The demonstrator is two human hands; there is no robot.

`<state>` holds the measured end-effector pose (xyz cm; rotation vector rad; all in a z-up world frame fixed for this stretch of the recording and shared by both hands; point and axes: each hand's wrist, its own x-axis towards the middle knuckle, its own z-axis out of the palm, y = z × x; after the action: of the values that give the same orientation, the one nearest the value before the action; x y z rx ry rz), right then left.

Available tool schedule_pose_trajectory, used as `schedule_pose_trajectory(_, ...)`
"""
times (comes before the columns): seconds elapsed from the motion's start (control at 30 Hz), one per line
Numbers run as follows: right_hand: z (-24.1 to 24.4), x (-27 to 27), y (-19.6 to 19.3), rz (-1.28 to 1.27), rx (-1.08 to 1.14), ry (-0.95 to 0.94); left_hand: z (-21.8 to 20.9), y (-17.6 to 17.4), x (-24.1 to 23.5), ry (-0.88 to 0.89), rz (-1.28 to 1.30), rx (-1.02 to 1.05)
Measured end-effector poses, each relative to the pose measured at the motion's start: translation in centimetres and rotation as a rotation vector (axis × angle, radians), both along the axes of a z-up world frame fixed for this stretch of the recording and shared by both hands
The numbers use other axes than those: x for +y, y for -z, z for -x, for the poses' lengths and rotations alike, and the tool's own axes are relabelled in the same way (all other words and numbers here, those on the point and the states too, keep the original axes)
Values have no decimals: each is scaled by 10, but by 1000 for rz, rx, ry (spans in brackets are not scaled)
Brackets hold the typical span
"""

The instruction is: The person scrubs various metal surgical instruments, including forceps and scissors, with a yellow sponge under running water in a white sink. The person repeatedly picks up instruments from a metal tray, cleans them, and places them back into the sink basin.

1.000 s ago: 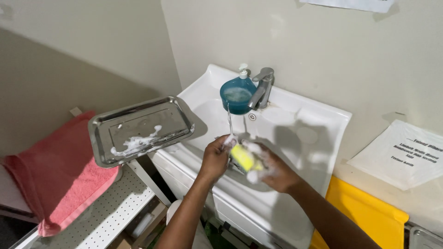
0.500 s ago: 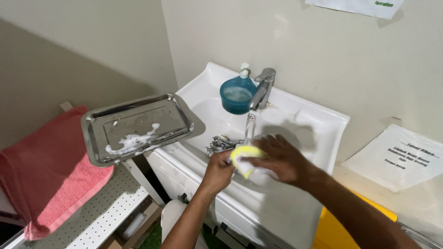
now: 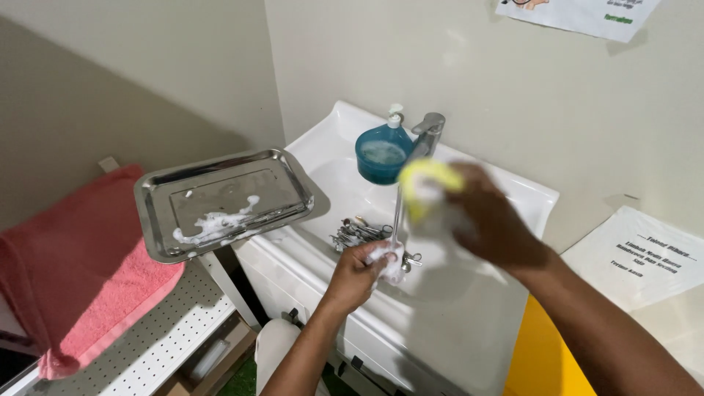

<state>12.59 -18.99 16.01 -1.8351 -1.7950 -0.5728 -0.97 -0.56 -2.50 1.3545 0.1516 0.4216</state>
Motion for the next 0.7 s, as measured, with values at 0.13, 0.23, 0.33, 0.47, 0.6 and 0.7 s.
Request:
schedule_pose_trajectory(0.13,13,4,29,356,-379,-76,2,7,2,38,31,11)
schedule_pose_trajectory(0.23,-6,2,42,192,-556,-85,3,10,3,115,-21,-55)
schedule_pose_trajectory(0.33,-6,7,11,87,-672,95,11,-8,-2,131,-51,-37)
schedule_pose_trajectory(0.47,4,14,-5,83,-481,296,15,-27,-5,118,-97,-29)
schedule_pose_trajectory(0.6,10,17,20,379,-88,12,8,-13,-2,-11,-32,69)
schedule_pose_trajectory(0.7,19,1,44,263,-493,-149,2,11,3,75,35,-121)
